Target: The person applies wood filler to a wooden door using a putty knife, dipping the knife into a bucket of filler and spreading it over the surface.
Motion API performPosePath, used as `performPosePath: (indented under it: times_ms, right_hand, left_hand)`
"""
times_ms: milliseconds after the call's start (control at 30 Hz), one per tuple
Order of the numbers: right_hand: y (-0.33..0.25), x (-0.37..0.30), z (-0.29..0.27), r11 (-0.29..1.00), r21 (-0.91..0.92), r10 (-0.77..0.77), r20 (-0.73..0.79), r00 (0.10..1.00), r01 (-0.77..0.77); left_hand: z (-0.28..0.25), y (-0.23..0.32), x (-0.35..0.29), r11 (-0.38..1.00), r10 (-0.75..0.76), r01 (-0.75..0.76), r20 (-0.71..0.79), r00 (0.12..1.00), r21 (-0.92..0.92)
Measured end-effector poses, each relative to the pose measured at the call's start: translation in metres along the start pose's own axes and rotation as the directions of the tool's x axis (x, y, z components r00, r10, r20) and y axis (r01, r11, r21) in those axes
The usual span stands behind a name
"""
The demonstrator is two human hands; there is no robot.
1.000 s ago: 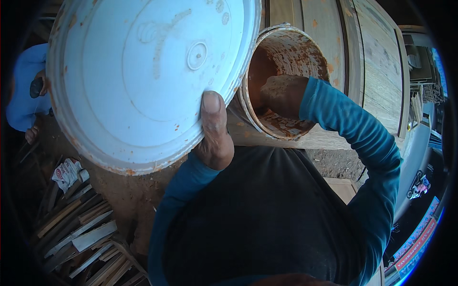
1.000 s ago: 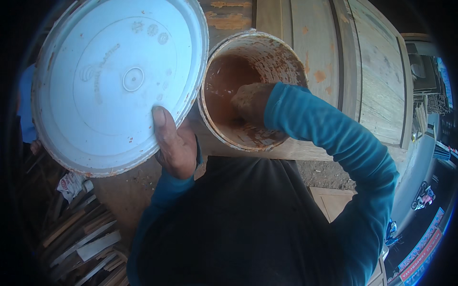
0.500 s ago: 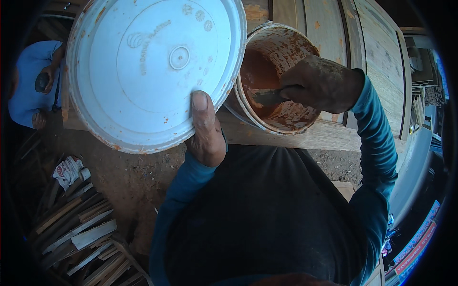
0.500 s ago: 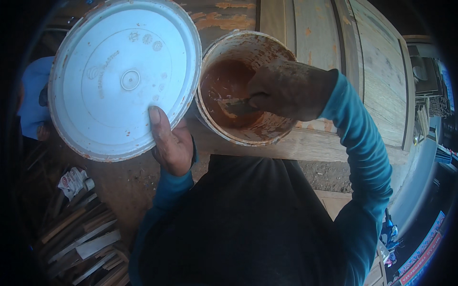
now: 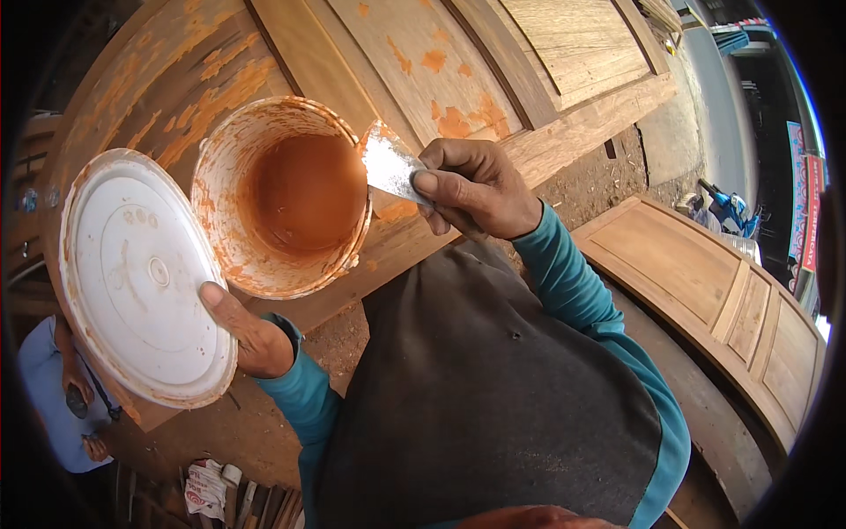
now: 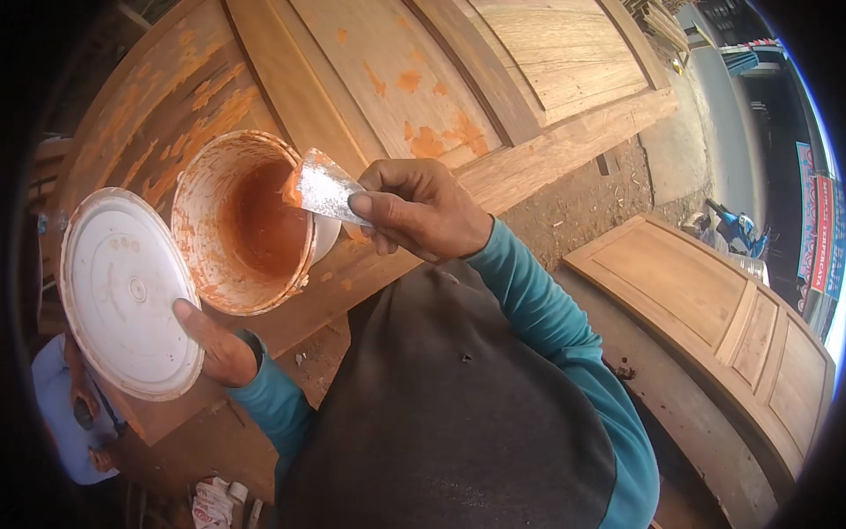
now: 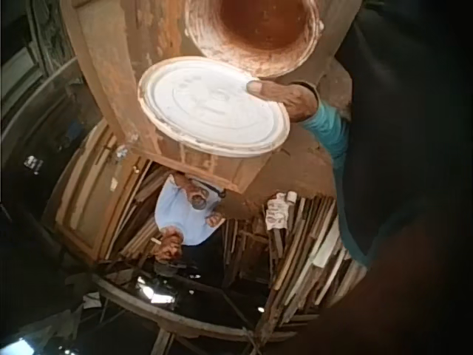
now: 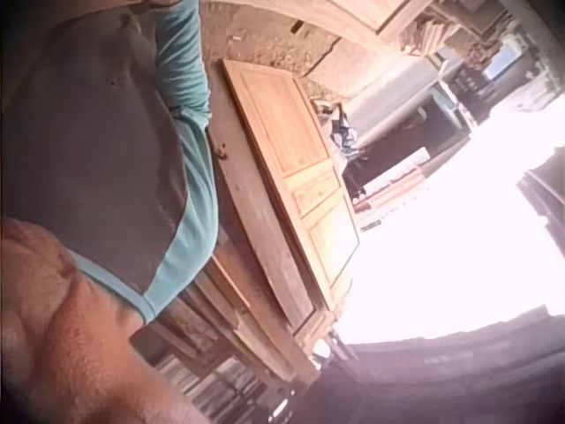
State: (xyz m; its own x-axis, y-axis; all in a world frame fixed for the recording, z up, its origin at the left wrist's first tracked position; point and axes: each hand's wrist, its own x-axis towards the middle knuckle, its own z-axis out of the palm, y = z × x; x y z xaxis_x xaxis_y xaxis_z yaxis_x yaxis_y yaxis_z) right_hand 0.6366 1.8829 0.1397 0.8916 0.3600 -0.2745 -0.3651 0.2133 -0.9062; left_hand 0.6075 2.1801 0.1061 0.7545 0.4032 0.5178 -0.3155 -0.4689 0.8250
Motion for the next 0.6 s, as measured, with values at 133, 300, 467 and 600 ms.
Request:
performPosePath:
  times_ms: [133, 300, 467, 600]
  right_hand:
    - [0.030, -0.065, -0.061, 0.992, 0.112, 0.082, -0.281, 0.956, -0.052]
    - [0.068, -0.126, -0.168, 0.990, 0.005, -0.111, -0.607, 0.787, 0.143]
    - [0.080, -0.141, -0.241, 0.986, -0.162, -0.091, -0.698, 0.711, -0.032]
    - [0.080, -0.135, -0.267, 0.886, -0.436, -0.168, -0.618, 0.768, -0.158]
  left_hand:
    - [-0.005, 0.001, 0.016, 0.842, 0.330, -0.466, 0.424, 0.844, 0.272]
    - [0.004, 0.039, 0.023, 0.889, 0.039, -0.331, 0.670, 0.742, 0.316]
    - [-0.024, 0.044, 0.050, 0.945, -0.097, -0.203, 0.814, 0.573, 0.256]
    - [-0.010, 0.056, 0.027, 0.888, -0.056, -0.306, 0.740, 0.671, 0.345]
